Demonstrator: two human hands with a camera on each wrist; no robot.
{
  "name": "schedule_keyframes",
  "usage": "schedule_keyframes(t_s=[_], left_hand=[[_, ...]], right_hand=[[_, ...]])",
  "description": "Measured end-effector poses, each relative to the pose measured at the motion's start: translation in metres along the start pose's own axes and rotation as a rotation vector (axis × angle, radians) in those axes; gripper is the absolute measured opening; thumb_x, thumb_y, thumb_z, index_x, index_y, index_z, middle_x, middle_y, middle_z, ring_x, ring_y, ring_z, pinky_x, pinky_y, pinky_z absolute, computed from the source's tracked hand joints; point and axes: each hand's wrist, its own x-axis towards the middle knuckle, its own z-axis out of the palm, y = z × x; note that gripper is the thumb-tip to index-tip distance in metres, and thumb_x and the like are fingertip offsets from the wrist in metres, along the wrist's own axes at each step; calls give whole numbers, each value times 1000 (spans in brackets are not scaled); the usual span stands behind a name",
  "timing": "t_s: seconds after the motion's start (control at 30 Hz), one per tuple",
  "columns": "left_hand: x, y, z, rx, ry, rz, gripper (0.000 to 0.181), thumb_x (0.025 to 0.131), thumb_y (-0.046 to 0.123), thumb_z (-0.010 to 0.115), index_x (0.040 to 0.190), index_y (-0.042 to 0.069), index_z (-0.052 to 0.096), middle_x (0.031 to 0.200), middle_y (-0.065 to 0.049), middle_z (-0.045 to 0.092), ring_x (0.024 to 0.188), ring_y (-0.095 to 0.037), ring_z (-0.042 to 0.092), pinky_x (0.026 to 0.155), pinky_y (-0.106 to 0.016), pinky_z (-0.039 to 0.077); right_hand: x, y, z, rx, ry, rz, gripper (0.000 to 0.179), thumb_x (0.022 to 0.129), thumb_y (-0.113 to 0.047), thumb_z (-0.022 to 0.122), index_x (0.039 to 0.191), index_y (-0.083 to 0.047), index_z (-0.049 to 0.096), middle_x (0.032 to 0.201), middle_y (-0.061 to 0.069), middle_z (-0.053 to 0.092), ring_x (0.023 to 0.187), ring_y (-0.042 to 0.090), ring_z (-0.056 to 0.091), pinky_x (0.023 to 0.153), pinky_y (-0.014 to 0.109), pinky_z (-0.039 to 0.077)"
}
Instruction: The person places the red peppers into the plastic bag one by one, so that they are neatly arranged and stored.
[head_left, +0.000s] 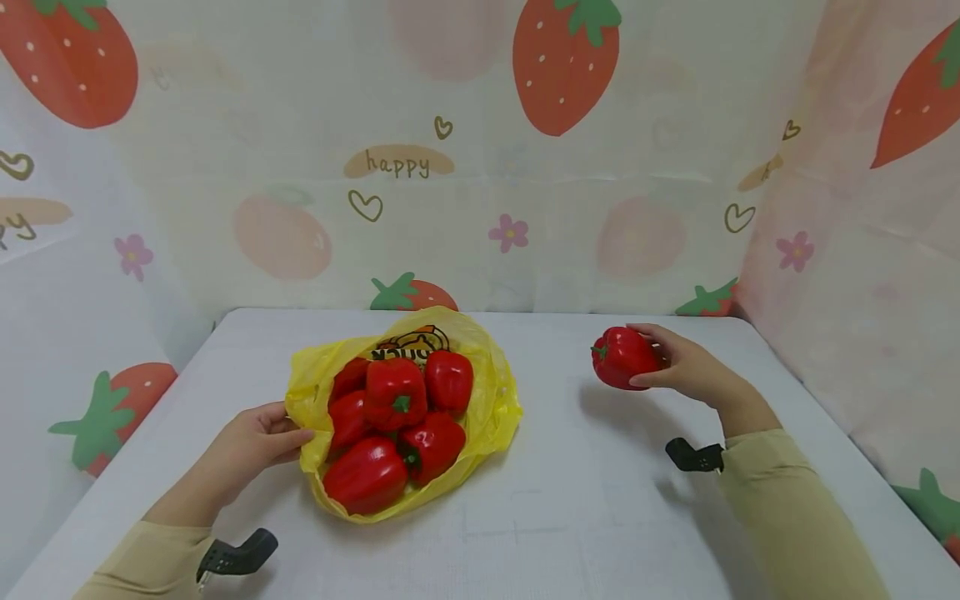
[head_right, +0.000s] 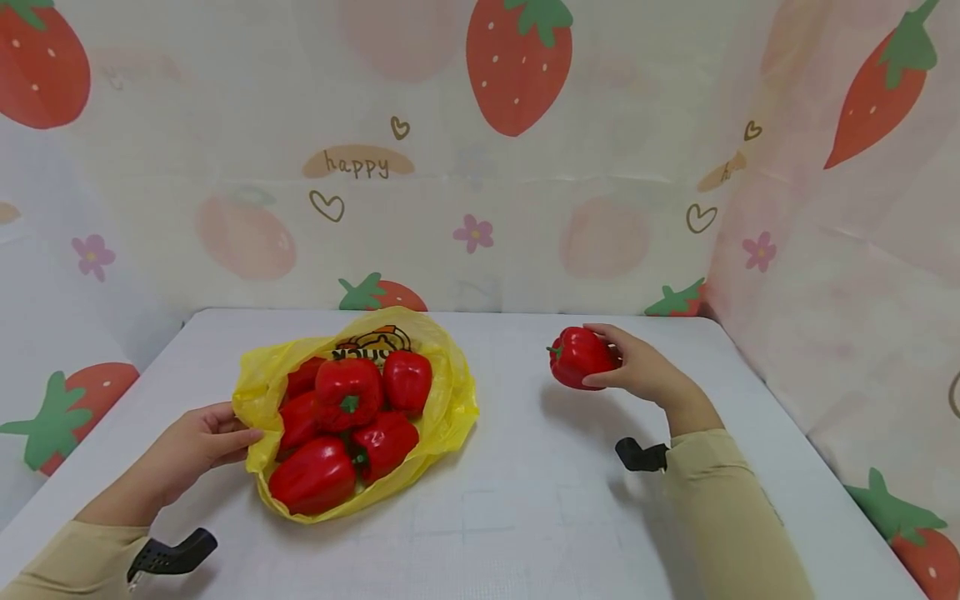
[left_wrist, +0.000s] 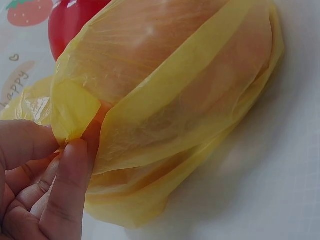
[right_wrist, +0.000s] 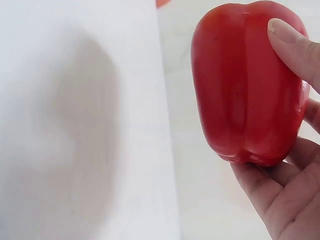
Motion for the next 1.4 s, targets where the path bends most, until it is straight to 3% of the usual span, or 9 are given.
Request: schedule_keyframes(t_s=[0.63, 1.13, 1.4], left_hand=[[2, 0, 2, 5, -2, -4, 64, 83, 34, 66, 133, 2, 43, 124, -17, 55, 104, -24, 59, 81, -35, 53], [3, -1, 2, 4, -7, -7, 66, 82, 35, 66, 133, 1, 42, 125, -18, 54, 104, -24, 58, 81, -35, 53], [2, -1, 1, 10, -6, -7, 65, 82, 35, 66, 133, 1, 43, 124, -17, 55, 104, -24, 58, 81, -34, 53]], right_hand=[[45, -89, 46, 22, -117, -176, 80, 70, -21, 80, 137, -25, 36, 130, 4, 44, 118, 28, 42, 82, 40, 52], [61, -129, 90, -23, -250, -294, 75, 73, -19, 77, 137, -28, 38, 127, -2, 47, 112, 20, 47, 83, 32, 52], [66, -137, 109, -44, -293, -334, 77, 74, -21, 77, 139, -27, 35, 129, -4, 46, 112, 17, 47, 87, 31, 49]])
